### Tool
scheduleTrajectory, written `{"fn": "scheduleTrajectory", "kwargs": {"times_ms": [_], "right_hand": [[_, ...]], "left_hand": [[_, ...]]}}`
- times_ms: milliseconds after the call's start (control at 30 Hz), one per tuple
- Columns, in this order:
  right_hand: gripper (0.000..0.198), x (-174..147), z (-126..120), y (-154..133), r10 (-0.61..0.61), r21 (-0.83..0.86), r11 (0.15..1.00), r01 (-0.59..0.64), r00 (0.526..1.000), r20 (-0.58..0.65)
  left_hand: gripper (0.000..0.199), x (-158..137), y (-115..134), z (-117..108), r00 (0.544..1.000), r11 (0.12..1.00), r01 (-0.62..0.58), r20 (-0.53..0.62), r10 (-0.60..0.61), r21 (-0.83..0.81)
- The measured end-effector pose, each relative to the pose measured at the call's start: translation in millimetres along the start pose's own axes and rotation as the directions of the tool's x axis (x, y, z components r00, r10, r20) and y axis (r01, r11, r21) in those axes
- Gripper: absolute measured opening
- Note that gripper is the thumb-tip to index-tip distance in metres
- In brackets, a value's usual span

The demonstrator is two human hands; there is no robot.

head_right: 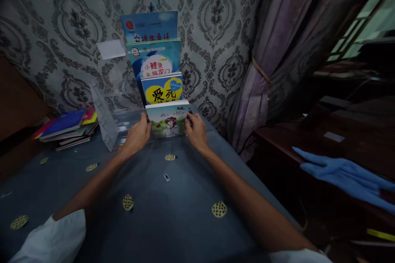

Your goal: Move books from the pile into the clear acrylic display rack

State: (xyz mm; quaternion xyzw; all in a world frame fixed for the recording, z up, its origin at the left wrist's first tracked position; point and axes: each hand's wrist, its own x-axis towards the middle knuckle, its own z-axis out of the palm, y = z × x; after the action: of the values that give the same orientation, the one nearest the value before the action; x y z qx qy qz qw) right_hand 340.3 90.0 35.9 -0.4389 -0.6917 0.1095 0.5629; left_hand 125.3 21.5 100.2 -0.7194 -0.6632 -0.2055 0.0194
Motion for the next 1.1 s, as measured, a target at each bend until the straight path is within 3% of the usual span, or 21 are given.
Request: {"fn": "scheduleTrajectory", "kwargs": {"times_ms": [200,333,500,600,700,800,900,1100], "right_hand": [[0.042,-10,0,1,0.079,0.076,0.994,-0.082,0.996,0.04],[0.041,-32,-1,2,0.184,0.131,0.972,-0.193,0.98,0.073],[0.027,-55,-7,-7,0.248,0.081,0.96,-0.268,0.947,0.204],[0.027,-61,-8,-13,0.269,0.059,0.955,-0.291,0.931,0.245],[0.028,-64,-5,-14,0.265,0.04,0.958,-0.285,0.927,0.264],[0.031,-65,-2,-11,0.269,-0.002,0.96,-0.281,0.917,0.294],[0.035,-65,-1,-10,0.279,-0.028,0.959,-0.283,0.912,0.3],[0.038,-64,-4,-14,0.271,-0.067,0.962,-0.263,0.907,0.324]], "left_hand": [[0.032,-6,-10,3,1.0,0.999,-0.015,-0.016,0.014,-0.036],[0.038,-19,-39,2,0.998,0.999,-0.033,-0.047,0.033,-0.012],[0.034,-38,-102,-18,0.982,0.994,0.009,-0.189,0.011,0.108],[0.032,-42,-148,-37,0.944,0.971,0.121,-0.328,-0.048,0.208],[0.034,-37,-198,-54,0.888,0.912,0.311,-0.425,-0.178,0.267],[0.046,-24,-241,-63,0.868,0.825,0.448,-0.389,-0.309,0.345],[0.059,-10,-270,-65,0.871,0.767,0.488,-0.283,-0.401,0.416],[0.05,6,-285,-60,0.897,0.774,0.44,-0.188,-0.399,0.455]]}}
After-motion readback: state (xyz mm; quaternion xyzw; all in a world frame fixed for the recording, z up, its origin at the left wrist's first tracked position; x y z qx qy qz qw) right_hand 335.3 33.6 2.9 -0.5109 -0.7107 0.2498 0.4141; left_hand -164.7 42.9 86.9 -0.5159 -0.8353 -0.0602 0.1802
